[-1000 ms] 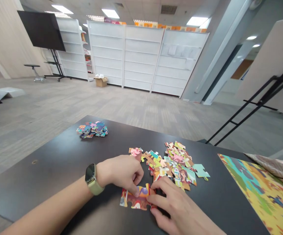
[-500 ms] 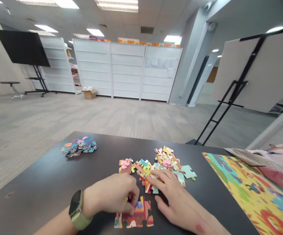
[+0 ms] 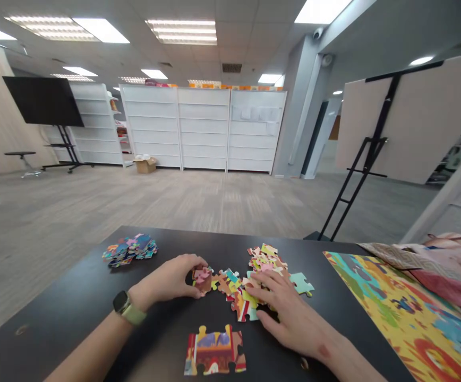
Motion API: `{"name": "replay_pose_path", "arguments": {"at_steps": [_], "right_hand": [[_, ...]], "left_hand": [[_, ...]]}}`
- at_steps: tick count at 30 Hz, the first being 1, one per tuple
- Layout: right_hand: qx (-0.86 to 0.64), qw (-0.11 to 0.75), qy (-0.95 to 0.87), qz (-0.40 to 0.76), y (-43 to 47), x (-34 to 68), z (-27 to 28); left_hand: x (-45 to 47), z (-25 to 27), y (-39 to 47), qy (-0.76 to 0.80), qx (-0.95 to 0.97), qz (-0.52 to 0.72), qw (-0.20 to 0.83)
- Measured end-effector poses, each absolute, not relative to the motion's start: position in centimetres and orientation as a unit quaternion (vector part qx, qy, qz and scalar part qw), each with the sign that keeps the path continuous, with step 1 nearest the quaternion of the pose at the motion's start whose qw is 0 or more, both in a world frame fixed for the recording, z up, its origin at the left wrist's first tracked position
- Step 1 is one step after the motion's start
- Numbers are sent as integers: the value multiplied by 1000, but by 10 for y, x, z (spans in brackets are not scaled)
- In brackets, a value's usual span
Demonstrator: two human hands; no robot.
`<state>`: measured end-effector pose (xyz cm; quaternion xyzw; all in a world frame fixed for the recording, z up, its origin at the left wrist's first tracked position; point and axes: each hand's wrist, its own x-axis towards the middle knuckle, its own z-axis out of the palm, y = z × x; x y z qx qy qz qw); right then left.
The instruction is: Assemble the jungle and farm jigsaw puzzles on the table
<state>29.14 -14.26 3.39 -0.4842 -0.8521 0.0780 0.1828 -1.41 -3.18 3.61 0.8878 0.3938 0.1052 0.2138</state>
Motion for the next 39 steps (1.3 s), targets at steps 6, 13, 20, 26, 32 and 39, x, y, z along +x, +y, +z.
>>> {"name": "replay_pose_path", "arguments": {"at_steps": [6,13,20,26,32,39], "right_hand": [[-526,183,-829,53,-133,297,23],[-530,217,-819,41,-128,299,16],[-509,239,-826,46,-134,293,26],[-496,180,-847,67,-141,273,28],[-474,152,-865,68,-144,258,29],[-482,201,-851,52,-137,270,16]], "left_hand": [[-20,35,-23,382,893,125,203],[-25,40,-18,399,887,163,169],[-55,54,-18,431,879,60,193],[-28,47,-32,351,912,120,175],[26,26,-63,237,948,146,153],[26,24,-60,254,945,144,143]]}}
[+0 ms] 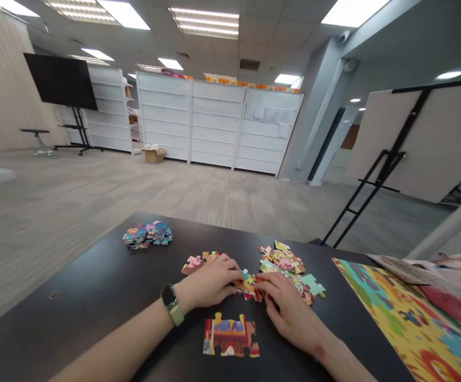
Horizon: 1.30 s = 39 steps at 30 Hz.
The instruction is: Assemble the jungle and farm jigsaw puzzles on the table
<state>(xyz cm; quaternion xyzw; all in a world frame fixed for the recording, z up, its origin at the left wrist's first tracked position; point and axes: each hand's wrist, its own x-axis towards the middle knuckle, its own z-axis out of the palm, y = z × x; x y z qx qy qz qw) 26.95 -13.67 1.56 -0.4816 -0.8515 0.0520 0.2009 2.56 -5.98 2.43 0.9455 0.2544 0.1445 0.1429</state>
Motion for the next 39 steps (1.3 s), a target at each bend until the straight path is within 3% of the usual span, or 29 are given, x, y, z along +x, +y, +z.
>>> {"name": "replay_pose_path", "arguments": {"at_steps": [10,18,33,39], "right_hand": [[-486,244,-835,83,-135,276,17],[-488,272,-821,117,-143,273,24],[-471,271,-825,157,-149,270,30],[-516,175,-813,206,-158,283,51]], "left_hand": [[23,30,-57,275,937,139,163],[25,42,-68,267,928,207,158],[39,41,-89,251,930,195,186],[26,32,-76,258,935,98,221]]}}
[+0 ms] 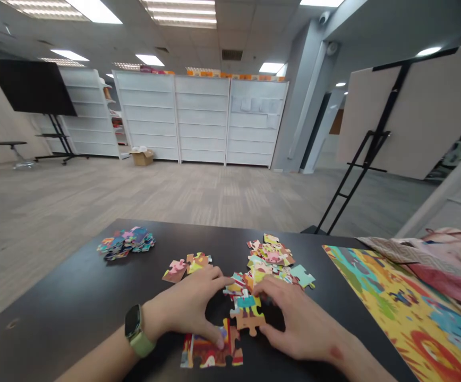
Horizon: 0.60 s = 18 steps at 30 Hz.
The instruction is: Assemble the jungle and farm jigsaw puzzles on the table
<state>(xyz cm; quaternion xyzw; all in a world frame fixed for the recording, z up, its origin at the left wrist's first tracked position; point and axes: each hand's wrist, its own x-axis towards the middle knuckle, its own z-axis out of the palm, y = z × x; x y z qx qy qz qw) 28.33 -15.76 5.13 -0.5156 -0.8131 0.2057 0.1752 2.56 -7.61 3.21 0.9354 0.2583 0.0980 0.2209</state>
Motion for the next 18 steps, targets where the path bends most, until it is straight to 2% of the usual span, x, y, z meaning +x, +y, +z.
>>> {"name": "replay_pose_path", "arguments": {"at_steps": [4,7,18], "right_hand": [[-562,79,-789,233,-164,286,60],[-567,42,-784,249,-166,279,60],[-570,27,-771,282,-165,273,60]], "left_hand": [[14,31,-67,265,939,87,203],[10,33,-64,265,942,82,190],[9,33,-60,249,946,72,194]]}}
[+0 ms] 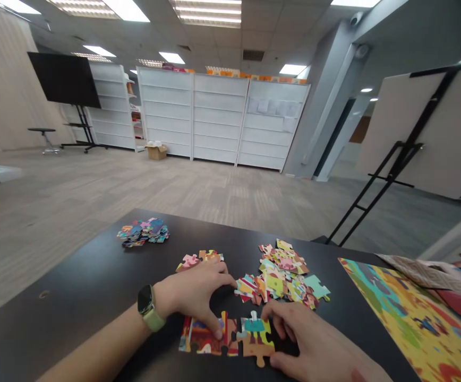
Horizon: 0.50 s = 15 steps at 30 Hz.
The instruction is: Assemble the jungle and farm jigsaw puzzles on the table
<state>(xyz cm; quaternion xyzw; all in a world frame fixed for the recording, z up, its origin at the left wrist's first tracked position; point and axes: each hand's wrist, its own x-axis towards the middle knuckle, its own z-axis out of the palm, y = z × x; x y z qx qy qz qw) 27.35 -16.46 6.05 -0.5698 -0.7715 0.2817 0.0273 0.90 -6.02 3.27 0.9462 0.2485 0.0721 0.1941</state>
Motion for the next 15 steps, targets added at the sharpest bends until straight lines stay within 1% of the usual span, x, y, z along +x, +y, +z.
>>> {"name": "replay_pose_path", "arguments": {"at_steps": [8,15], "right_hand": [[-563,31,-770,298,-164,274,59],[-554,43,-787,267,-165,267,51]], "left_hand": [[8,31,-59,242,948,76,192],[14,35,-67,247,946,91,192]]}}
